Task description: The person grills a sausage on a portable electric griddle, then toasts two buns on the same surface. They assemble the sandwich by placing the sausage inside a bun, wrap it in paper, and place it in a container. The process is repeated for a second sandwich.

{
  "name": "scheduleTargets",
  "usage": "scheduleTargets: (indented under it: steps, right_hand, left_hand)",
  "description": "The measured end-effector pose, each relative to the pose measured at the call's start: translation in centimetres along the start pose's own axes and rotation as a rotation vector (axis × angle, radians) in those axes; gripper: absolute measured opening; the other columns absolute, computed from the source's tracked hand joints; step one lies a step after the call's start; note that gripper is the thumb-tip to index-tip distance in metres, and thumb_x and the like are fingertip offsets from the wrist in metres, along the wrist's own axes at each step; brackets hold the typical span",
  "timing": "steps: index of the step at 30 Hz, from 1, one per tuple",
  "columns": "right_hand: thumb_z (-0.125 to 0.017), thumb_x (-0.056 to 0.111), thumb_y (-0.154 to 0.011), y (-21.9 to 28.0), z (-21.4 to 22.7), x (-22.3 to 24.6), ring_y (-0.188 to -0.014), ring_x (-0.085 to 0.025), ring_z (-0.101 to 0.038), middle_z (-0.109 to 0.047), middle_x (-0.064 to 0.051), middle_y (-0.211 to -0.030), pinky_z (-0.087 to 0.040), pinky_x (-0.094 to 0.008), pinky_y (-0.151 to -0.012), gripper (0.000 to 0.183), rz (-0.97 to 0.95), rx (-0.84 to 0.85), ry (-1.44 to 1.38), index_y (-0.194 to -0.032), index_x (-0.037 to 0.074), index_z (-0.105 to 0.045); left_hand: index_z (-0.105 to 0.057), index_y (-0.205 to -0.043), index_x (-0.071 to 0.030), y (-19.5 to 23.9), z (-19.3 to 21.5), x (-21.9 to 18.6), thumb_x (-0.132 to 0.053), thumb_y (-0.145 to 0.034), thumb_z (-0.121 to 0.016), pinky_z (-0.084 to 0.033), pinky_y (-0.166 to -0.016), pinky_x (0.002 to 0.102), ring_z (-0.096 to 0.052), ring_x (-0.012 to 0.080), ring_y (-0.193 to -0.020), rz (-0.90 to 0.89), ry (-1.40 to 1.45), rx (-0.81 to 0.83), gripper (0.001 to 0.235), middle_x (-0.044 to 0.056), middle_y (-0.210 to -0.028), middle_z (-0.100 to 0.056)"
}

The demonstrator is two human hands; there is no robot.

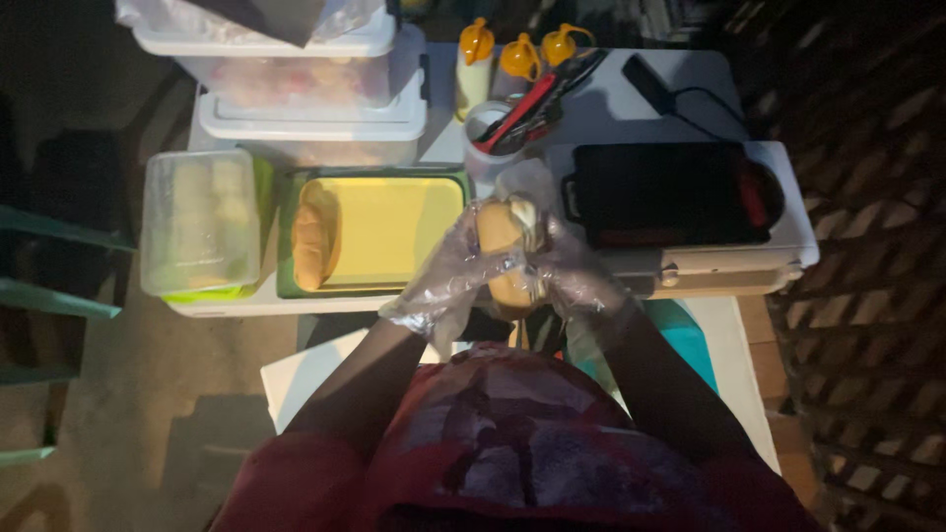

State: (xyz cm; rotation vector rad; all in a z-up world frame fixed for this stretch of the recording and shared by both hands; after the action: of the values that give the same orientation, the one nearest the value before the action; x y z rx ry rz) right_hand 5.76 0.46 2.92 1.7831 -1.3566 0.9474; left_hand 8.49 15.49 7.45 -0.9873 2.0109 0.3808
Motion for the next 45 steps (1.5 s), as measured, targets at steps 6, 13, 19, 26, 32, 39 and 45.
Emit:
scheduleTargets:
  steps: [6,13,19,26,32,39,45]
  right_hand:
    - [-0.083,0.012,-0.095,-0.1,1.8,-2.7,-0.100,-0.019,-0.064,-0.059,-0.017,-0.126,-0.056,-0.027,-0.075,0.072,0.023,-0.016,-0.038,-0.154,-0.006,-0.045]
    - [-0.076,0.017,-0.094,-1.0,2.7,-4.0,-0.107,-0.020,-0.064,-0.060,-0.016,-0.129,-0.055,-0.030,-0.082,0.069,-0.021,0.032,-0.180,-0.152,-0.001,-0.044]
    - [-0.069,0.021,-0.096,-0.5,5.8,-5.0,-0.110,-0.022,-0.064,-0.061,-0.016,-0.129,-0.054,-0.034,-0.088,0.062,-0.015,-0.034,-0.397,-0.149,0.000,-0.046]
    - [-0.062,0.026,-0.098,-0.6,7.2,-7.0,-0.113,-0.025,-0.063,-0.062,-0.016,-0.128,-0.052,-0.039,-0.095,0.056,-0.089,-0.035,-0.526,-0.146,0.000,-0.048]
    - [-0.056,0.031,-0.100,2.5,7.3,-9.0,-0.116,-0.027,-0.063,-0.063,-0.017,-0.128,-0.050,-0.043,-0.100,0.053,-0.164,-0.025,-0.643,-0.143,0.001,-0.050]
    - [-0.048,0.036,-0.102,3.3,8.2,-10.2,-0.120,-0.030,-0.062,-0.065,-0.017,-0.127,-0.048,-0.048,-0.107,0.051,-0.173,-0.032,-0.764,-0.139,0.002,-0.051]
    - [-0.049,0.037,-0.097,5.1,9.9,-9.3,-0.118,-0.026,-0.064,-0.067,-0.013,-0.124,-0.049,-0.048,-0.107,0.051,-0.189,-0.149,-0.720,-0.137,0.006,-0.053]
  left_hand:
    - [-0.044,-0.145,-0.002,-0.1,1.1,1.4,-0.009,-0.096,-0.072,-0.059,-0.093,0.034,-0.066,0.0165,-0.106,-0.012,-0.232,-0.114,0.056,0.009,-0.118,-0.065]
    - [-0.059,-0.149,0.001,-0.1,11.1,3.3,-0.031,-0.108,-0.067,-0.043,-0.083,0.039,-0.053,0.0227,-0.097,-0.205,-0.228,-0.503,0.053,0.016,-0.111,-0.060]
    - [-0.052,-0.131,-0.002,6.3,24.2,-3.3,-0.044,-0.059,-0.075,-0.054,-0.081,0.048,-0.064,0.0399,-0.107,-0.286,-2.255,-0.926,0.087,0.023,-0.122,-0.069]
    - [-0.035,-0.160,0.000,6.9,33.7,1.5,-0.014,-0.095,-0.057,-0.056,-0.076,0.045,-0.070,0.0319,-0.087,0.323,-2.192,-0.798,0.070,0.020,-0.107,-0.072]
    - [-0.031,-0.167,-0.004,7.1,34.8,1.8,-0.020,-0.108,-0.052,-0.057,-0.077,0.046,-0.072,0.0354,-0.084,0.211,-2.023,-0.800,0.065,0.025,-0.110,-0.072]
    - [-0.050,-0.138,-0.006,2.1,30.7,4.3,-0.038,-0.092,-0.067,-0.056,-0.091,0.051,-0.070,0.0400,-0.101,0.395,-1.863,-0.691,0.058,0.023,-0.110,-0.071]
    - [-0.030,-0.148,0.003,-3.0,22.2,8.9,-0.025,-0.069,-0.076,-0.050,-0.087,0.058,-0.060,0.0521,-0.102,0.117,-1.592,-0.617,0.095,0.035,-0.114,-0.057]
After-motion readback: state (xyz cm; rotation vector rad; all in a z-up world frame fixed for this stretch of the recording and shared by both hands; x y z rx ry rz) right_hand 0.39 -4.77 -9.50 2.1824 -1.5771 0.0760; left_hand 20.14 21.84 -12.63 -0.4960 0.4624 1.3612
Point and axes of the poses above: each hand's wrist, its own y-axis away from the middle knuckle, its own z-axis out of the back of the hand, x = y × z, the point moved 6 cm from there along -y, towards the middle knuckle
